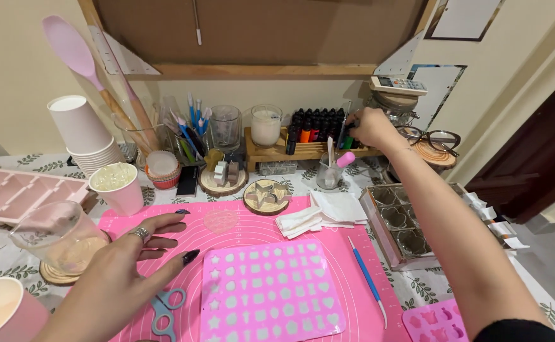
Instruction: Decorating a small candle piece with colored wax dots using a tool.
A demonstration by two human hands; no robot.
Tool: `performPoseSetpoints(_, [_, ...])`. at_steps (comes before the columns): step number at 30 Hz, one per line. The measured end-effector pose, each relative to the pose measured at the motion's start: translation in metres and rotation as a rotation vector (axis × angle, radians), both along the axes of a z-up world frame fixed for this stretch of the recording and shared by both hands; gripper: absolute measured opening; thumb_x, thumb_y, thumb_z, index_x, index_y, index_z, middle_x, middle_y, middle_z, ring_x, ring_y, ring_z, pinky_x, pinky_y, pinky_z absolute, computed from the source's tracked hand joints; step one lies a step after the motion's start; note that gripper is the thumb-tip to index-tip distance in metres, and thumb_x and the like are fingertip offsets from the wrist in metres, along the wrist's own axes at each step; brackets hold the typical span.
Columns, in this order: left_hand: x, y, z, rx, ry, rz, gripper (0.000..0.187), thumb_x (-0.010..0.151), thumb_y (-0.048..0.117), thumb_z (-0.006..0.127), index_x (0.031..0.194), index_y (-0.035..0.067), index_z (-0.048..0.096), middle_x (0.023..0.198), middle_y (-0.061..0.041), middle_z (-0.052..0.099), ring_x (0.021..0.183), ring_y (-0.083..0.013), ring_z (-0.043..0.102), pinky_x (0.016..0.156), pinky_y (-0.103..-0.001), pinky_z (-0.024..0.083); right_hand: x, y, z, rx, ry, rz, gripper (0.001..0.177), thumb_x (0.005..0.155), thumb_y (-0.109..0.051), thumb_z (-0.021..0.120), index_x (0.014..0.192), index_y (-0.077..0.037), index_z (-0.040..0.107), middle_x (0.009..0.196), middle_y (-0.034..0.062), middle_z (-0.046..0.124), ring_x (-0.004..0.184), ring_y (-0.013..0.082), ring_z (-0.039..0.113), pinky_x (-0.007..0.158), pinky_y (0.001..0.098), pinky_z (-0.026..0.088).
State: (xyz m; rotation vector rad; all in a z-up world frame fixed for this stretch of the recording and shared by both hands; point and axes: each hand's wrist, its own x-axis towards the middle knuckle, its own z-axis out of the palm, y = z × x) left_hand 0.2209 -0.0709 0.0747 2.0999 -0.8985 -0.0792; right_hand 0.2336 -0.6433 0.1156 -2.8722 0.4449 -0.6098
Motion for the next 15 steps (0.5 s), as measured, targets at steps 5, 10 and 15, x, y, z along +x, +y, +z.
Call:
performPoseSetpoints(5, [0.0, 0.002, 0.0, 0.031, 0.012, 0.018, 0.064, 0.084, 0.026, 0.079, 0.143, 0.009, 0.059, 0.125, -0.008, 0.072, 0.112, -0.0186, 0.071, 0.1, -0.034, 0.057, 0.015, -0.037, -0.019, -0.096, -0.059, -0.022, 0.022, 0.078, -0.007, 0.074, 0.1, -0.008, 0.081, 0.093, 0.0223, 0.075, 0.091, 0.0393, 0.071, 0.09, 0.0433, 0.056])
performPoseSetpoints(10, [0.002, 0.003, -0.003, 0.031, 0.028, 0.021, 0.063, 0.085, 0.026, 0.079, 0.142, 0.01, 0.061, 0.127, -0.007, 0.072, 0.111, -0.0196, 0.071, 0.099, -0.034, 0.058, 0.001, -0.008, -0.004, -0.062, 0.014, -0.068, 0.025, 0.078, -0.012, 0.08, 0.102, -0.004, 0.079, 0.091, 0.023, 0.074, 0.085, 0.0377, 0.073, 0.087, 0.043, 0.058])
performPoseSetpoints(15, [-0.002, 0.005, 0.0, 0.03, 0.05, 0.032, 0.063, 0.085, 0.025, 0.078, 0.144, 0.012, 0.06, 0.127, -0.006, 0.072, 0.11, -0.0188, 0.071, 0.098, -0.034, 0.058, -0.007, 0.005, -0.001, 0.079, 0.059, -0.108, 0.032, 0.082, -0.015, 0.08, 0.11, -0.002, 0.076, 0.088, 0.0242, 0.075, 0.07, 0.0336, 0.076, 0.073, 0.0426, 0.063])
